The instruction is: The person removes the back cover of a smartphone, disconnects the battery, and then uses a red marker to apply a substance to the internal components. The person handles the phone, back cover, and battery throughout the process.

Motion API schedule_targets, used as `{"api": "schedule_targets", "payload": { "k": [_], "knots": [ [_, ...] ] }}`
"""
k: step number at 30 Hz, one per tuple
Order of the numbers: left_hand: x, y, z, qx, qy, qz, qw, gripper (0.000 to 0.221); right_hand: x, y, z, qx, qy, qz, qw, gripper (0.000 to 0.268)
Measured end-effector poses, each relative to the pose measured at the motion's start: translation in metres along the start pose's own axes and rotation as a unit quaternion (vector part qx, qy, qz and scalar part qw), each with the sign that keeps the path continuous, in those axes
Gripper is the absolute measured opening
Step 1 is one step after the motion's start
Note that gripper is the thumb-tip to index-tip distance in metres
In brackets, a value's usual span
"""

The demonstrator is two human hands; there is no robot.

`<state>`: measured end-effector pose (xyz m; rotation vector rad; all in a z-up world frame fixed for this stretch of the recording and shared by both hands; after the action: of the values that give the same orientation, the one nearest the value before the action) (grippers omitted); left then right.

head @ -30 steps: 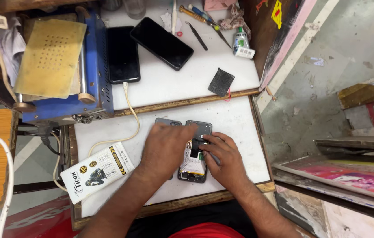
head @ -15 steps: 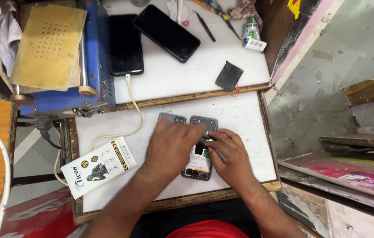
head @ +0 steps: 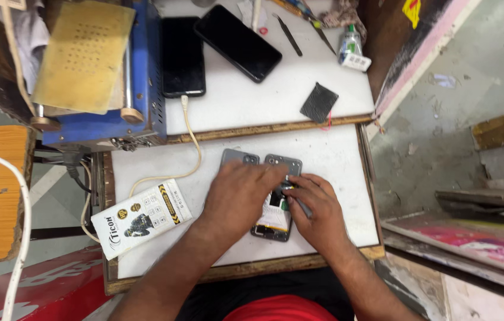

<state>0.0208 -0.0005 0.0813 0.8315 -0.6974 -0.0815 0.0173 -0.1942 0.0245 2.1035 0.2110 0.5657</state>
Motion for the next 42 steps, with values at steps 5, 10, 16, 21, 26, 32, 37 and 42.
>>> {"api": "schedule_targets", "payload": {
  "k": [5,10,16,21,26,32,37,42],
  "knots": [
    [0.000,0.004,-0.005,0.015,0.092,0.072,0.993,0.033,0.004,0.001,-0.003,-0.007,0.004,0.005,1.000,0.025],
    [-0.023,0.029,-0.003,-0.012,0.116,0.141,0.983,0.040,0.011,0.010,-0.009,-0.043,0.034,-0.013,0.998,0.024],
    [-0.058,0.050,-0.002,-0.025,0.205,0.168,0.964,0.042,0.055,0.016,-0.018,-0.140,0.174,-0.086,0.971,0.018],
    [-0.080,0.055,0.000,-0.018,0.239,0.194,0.951,0.043,0.085,0.005,-0.028,-0.251,0.284,-0.119,0.918,0.009],
    [-0.105,0.060,-0.003,-0.027,0.264,0.206,0.942,0.043,0.086,-0.012,-0.036,-0.344,0.322,-0.226,0.852,0.009],
    [-0.120,0.053,-0.012,-0.103,0.309,0.172,0.930,0.045,0.084,-0.025,-0.043,-0.377,0.358,-0.245,0.818,0.010],
    [-0.121,0.040,-0.011,-0.038,0.459,-0.057,0.886,0.055,0.087,-0.029,-0.047,-0.420,0.387,-0.281,0.771,0.013],
    [-0.114,0.029,0.001,0.022,0.466,-0.199,0.862,0.076,0.094,-0.028,-0.050,-0.424,0.401,-0.303,0.753,0.018]
  ]
}}
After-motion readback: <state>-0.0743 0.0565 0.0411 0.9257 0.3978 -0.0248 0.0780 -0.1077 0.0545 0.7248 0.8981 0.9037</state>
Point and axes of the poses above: each hand's wrist, its own x-axis towards the middle knuckle, its own y-axis out of the back of the hand, z = x × y, the point moved 2 cm from there along x, towards the middle knuckle, and after that the axes turned 13 degrees about -x, right-handed, at the moved point
